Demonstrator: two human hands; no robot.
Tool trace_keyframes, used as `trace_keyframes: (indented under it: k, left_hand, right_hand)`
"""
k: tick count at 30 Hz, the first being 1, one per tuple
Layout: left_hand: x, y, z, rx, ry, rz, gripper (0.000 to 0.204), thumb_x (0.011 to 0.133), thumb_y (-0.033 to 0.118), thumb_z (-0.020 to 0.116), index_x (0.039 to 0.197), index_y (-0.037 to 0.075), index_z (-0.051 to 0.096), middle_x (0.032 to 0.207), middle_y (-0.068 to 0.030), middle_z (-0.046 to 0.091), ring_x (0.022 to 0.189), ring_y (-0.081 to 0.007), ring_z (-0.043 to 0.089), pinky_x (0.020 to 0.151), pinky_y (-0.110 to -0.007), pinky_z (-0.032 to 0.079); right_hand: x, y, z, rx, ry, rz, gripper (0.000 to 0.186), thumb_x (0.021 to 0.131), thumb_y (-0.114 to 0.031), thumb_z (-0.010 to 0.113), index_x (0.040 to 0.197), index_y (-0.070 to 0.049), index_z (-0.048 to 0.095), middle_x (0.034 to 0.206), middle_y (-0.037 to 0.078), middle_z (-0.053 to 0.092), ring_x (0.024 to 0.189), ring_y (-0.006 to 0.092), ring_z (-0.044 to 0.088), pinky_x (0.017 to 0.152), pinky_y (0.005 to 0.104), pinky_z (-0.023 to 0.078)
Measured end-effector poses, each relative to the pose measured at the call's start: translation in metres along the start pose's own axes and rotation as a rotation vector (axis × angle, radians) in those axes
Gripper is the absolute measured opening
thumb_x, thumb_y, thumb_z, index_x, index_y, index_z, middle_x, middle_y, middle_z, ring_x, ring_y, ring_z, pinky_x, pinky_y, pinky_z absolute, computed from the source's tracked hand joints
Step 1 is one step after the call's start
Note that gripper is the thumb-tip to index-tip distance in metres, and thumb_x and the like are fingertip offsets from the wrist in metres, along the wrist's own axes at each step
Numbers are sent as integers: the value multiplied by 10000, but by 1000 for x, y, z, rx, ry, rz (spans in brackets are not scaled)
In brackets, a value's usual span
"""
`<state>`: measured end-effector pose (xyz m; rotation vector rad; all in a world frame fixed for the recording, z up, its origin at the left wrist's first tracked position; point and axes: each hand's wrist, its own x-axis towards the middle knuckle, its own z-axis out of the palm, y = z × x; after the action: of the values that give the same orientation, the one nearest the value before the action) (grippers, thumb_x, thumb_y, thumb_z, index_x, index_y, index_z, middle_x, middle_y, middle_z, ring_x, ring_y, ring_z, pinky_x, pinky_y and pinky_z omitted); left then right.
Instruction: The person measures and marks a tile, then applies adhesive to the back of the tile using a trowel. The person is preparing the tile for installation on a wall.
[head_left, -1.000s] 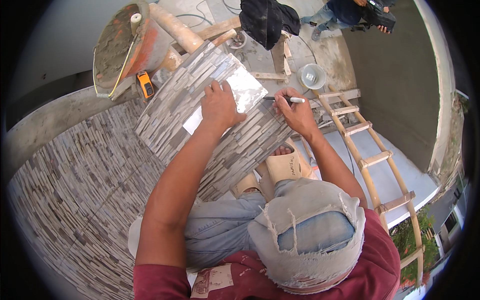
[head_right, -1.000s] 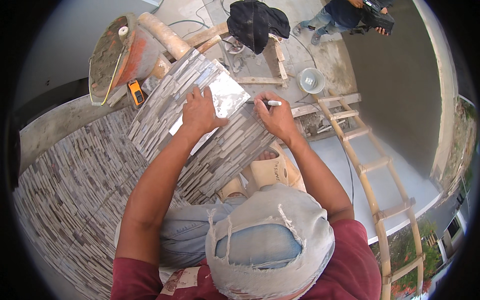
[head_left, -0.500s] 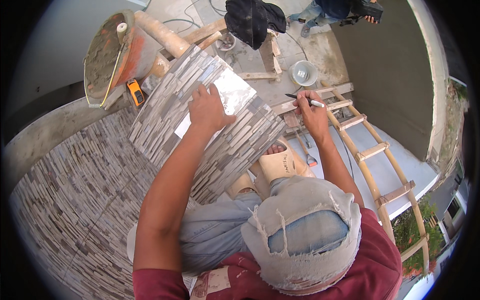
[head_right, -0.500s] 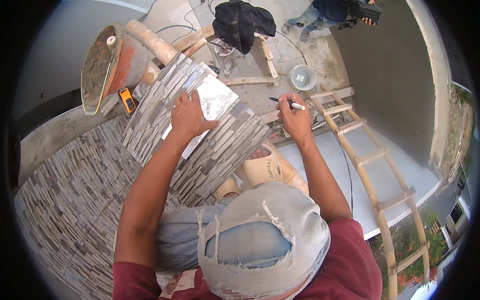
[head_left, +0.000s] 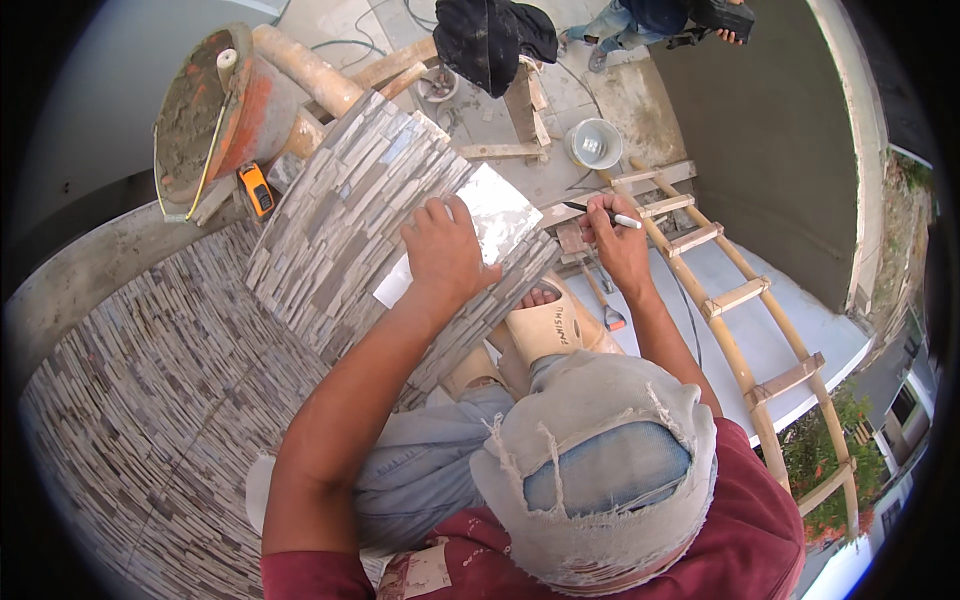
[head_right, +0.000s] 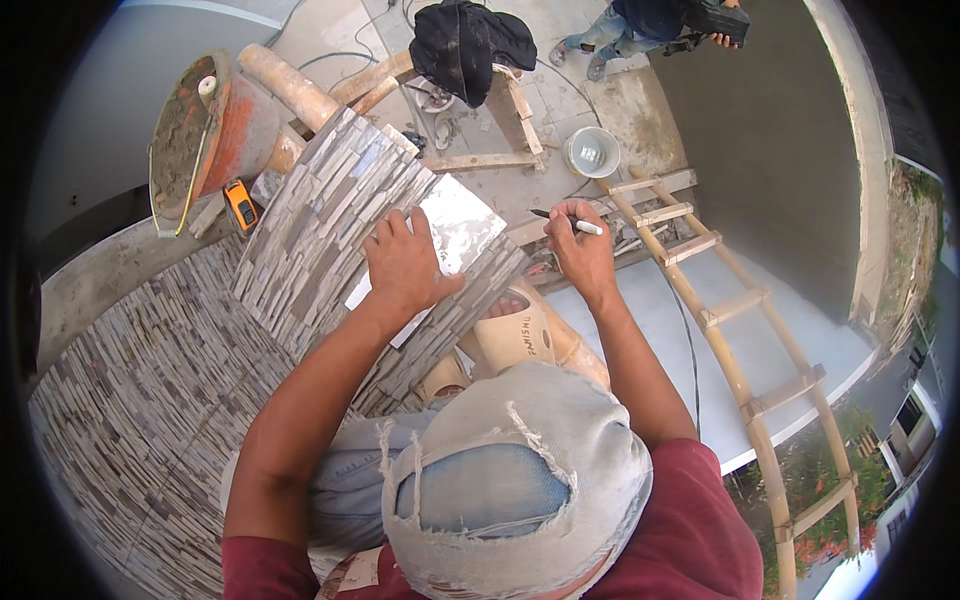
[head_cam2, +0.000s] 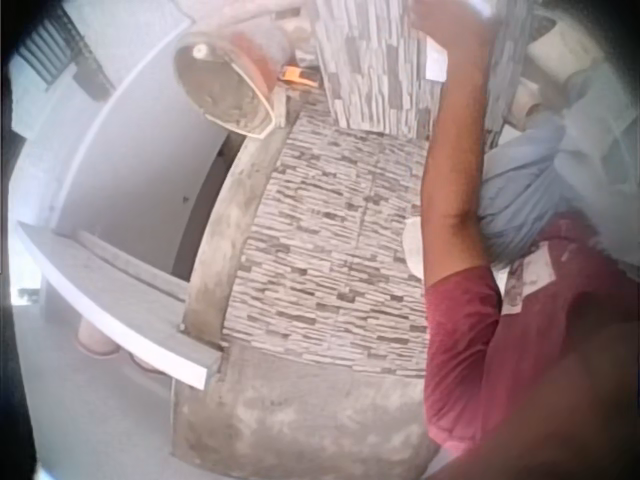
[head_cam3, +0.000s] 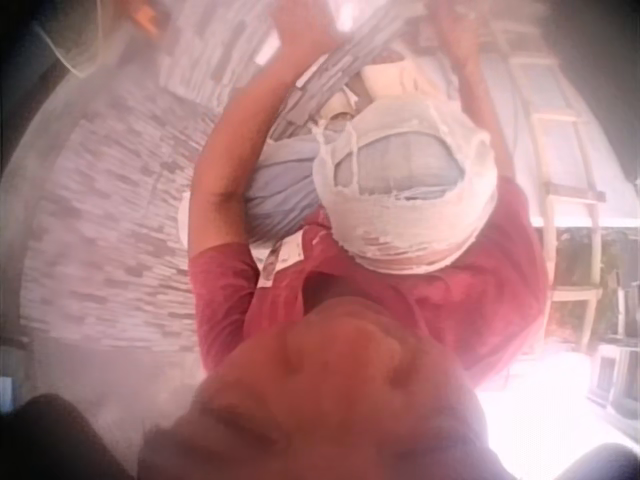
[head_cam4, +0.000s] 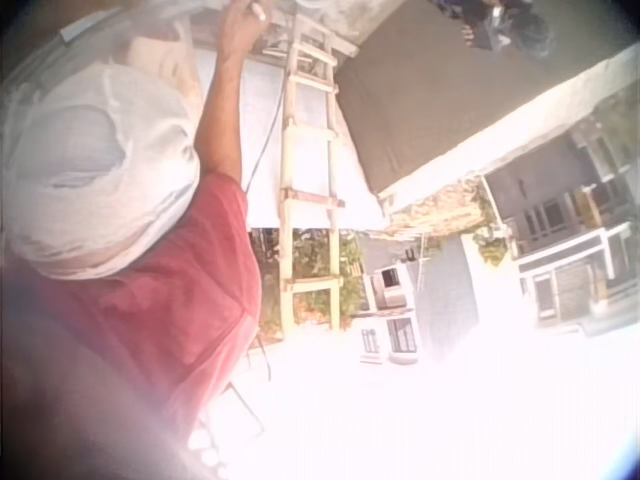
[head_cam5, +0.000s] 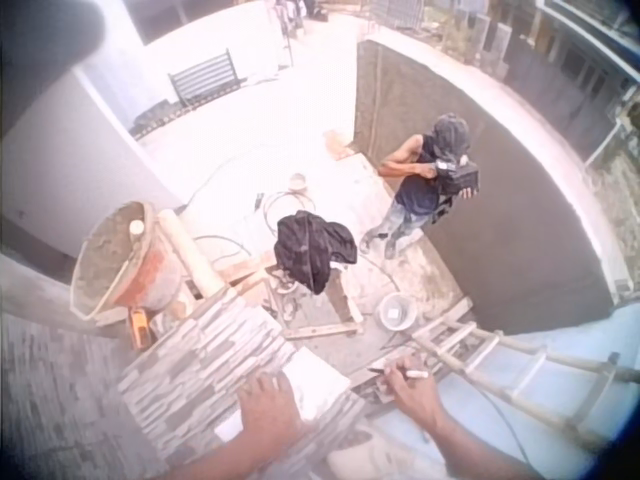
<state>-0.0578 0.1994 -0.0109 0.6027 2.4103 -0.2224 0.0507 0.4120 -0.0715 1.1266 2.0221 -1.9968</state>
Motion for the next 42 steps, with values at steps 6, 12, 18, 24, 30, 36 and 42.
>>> trace_keyframes:
  k: [6, 12, 18, 24, 30, 36, 42]
  left_hand:
    - [-1, 4, 12, -11, -10, 10, 1012, 625, 527, 830, 1339, -66, 425, 1174, -194, 470, 1098, -347, 481, 914, -491, 418]
    - [-2, 4, 11, -10, -12, 4, 1030, 631, 537, 838, 1359, -66, 431, 1201, -183, 481, 1128, -328, 479, 916, -480, 420]
    - [6, -9, -4, -37, -22, -63, 995, 619, 512, 840, 1321, -60, 427, 1185, -212, 477, 1114, -364, 502, 935, -500, 429]
    - [16, -44, -24, -49, 20, -142, 951, 638, 517, 837, 1300, -50, 455, 1223, -228, 499, 1155, -379, 504, 985, -499, 405]
    - [20, -48, -24, -42, 32, -130, 978, 631, 516, 837, 1313, -63, 444, 1236, -258, 500, 1176, -399, 500, 1013, -510, 388]
    - [21, -51, -17, -32, 18, -79, 1054, 613, 572, 840, 1321, -94, 433, 1224, -292, 501, 1178, -452, 512, 985, -546, 418]
    - [22, -53, -18, -38, 16, -83, 1065, 615, 589, 836, 1320, -99, 431, 1219, -298, 503, 1175, -459, 515, 980, -558, 419]
  right_hand:
    - [-2, 4, -1, -6, 2, -17, 233, 1006, -236, 600, 1059, -11, 631, 839, 67, 683, 674, 104, 612, 636, 255, 510]
    - [-2, 4, -1, -6, 9, -13, 205, 1004, -192, 594, 1019, 11, 623, 816, 81, 673, 652, 110, 623, 601, 259, 528]
    - [-4, 5, -7, -8, 26, -8, 229, 1009, -212, 582, 1030, 13, 619, 806, 78, 675, 650, 110, 614, 610, 257, 518]
    - [-10, 2, -8, 91, 28, 2, 237, 1009, -231, 583, 1029, 2, 620, 829, 69, 676, 703, 109, 611, 635, 266, 509]
    - [-16, 7, 0, 234, -12, -33, 222, 1013, -220, 580, 1064, -7, 613, 878, 57, 664, 799, 113, 634, 686, 270, 518]
    - [-22, 21, 14, 249, -27, -82, 209, 990, -176, 594, 1043, 18, 653, 909, 57, 674, 814, 101, 650, 688, 248, 522]
    - [-29, 24, 23, 129, -90, 33, 171, 982, -113, 603, 1048, 34, 660, 942, 62, 688, 885, 116, 641, 838, 274, 507]
